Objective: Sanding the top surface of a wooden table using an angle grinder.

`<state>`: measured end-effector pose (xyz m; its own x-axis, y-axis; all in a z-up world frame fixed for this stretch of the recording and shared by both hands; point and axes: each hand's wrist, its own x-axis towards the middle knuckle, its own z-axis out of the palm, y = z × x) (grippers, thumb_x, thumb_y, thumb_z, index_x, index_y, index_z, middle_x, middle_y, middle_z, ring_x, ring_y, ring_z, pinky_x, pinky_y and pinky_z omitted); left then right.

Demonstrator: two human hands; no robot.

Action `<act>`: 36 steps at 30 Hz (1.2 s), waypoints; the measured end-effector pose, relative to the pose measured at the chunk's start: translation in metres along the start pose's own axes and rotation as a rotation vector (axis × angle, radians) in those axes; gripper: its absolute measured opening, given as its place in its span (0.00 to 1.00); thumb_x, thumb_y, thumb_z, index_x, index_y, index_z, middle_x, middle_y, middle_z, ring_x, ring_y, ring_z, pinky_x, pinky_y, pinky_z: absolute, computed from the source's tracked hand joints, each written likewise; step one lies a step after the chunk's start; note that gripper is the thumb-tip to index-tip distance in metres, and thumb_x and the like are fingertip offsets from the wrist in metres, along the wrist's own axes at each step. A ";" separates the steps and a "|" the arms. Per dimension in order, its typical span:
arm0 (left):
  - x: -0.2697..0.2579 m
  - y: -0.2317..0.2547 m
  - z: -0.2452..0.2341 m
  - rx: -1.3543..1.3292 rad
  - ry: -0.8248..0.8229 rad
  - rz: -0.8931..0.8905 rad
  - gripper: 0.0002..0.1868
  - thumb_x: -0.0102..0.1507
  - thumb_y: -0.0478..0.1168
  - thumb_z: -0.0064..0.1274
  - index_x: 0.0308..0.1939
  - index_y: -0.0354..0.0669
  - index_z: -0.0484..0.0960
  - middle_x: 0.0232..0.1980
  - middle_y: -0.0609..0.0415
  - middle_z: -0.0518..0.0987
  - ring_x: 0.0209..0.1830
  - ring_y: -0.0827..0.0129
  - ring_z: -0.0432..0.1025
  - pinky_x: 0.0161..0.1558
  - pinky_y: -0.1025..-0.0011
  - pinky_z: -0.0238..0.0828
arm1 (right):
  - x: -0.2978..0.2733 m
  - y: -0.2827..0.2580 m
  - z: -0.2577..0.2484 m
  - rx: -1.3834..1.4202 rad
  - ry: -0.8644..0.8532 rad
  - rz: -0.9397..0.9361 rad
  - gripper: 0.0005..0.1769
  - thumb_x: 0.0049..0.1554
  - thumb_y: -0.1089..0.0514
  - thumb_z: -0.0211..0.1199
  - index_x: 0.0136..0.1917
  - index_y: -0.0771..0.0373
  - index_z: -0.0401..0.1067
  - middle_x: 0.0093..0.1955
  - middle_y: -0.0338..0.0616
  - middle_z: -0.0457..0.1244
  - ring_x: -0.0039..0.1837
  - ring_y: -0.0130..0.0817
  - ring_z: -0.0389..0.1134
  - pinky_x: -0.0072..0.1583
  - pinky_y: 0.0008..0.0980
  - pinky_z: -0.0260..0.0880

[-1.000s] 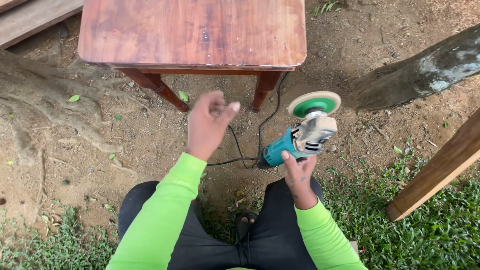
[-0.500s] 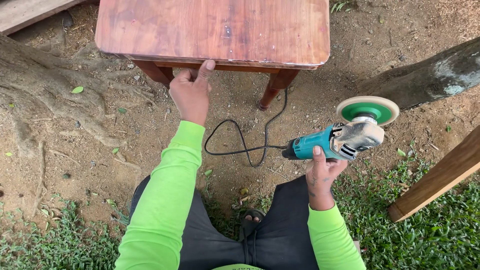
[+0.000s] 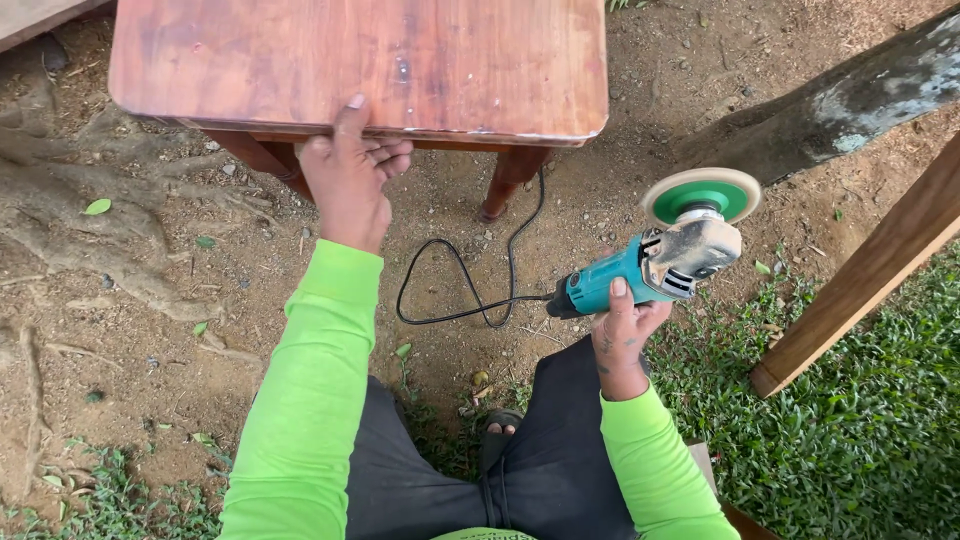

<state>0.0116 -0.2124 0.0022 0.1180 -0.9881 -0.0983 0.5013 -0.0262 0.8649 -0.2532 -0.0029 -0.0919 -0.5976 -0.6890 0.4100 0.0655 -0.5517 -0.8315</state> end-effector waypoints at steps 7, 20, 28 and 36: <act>0.023 0.039 -0.061 -0.018 0.039 0.060 0.13 0.69 0.40 0.54 0.40 0.30 0.78 0.26 0.46 0.80 0.20 0.63 0.78 0.21 0.67 0.76 | -0.015 -0.005 0.007 0.001 -0.004 0.051 0.37 0.57 0.56 0.72 0.73 0.69 0.59 0.62 0.53 0.63 0.60 0.48 0.70 0.65 0.51 0.76; -0.064 0.065 -0.072 0.391 0.062 -0.213 0.15 0.69 0.46 0.41 0.47 0.37 0.75 0.35 0.52 0.80 0.32 0.66 0.75 0.33 0.66 0.74 | -0.077 0.013 0.026 -0.001 -0.413 0.151 0.47 0.57 0.56 0.74 0.78 0.62 0.48 0.69 0.52 0.59 0.68 0.45 0.66 0.67 0.48 0.72; -0.201 0.039 -0.048 1.085 -0.729 0.070 0.40 0.50 0.46 0.68 0.62 0.35 0.70 0.56 0.36 0.78 0.55 0.42 0.75 0.53 0.55 0.71 | -0.105 0.000 0.039 1.325 -0.239 1.392 0.34 0.65 0.51 0.74 0.71 0.67 0.59 0.67 0.56 0.61 0.64 0.52 0.65 0.59 0.52 0.70; -0.214 -0.002 -0.045 0.633 -0.465 -0.015 0.40 0.54 0.40 0.68 0.67 0.37 0.64 0.58 0.44 0.81 0.57 0.55 0.78 0.57 0.64 0.75 | -0.082 -0.050 0.103 0.072 -0.726 0.482 0.43 0.57 0.60 0.74 0.75 0.67 0.51 0.70 0.48 0.61 0.69 0.34 0.65 0.71 0.36 0.67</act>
<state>0.0244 0.0062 -0.0006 -0.3258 -0.9453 -0.0170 -0.1007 0.0168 0.9948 -0.1251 0.0325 -0.0456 0.1633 -0.9704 0.1781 0.2451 -0.1349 -0.9601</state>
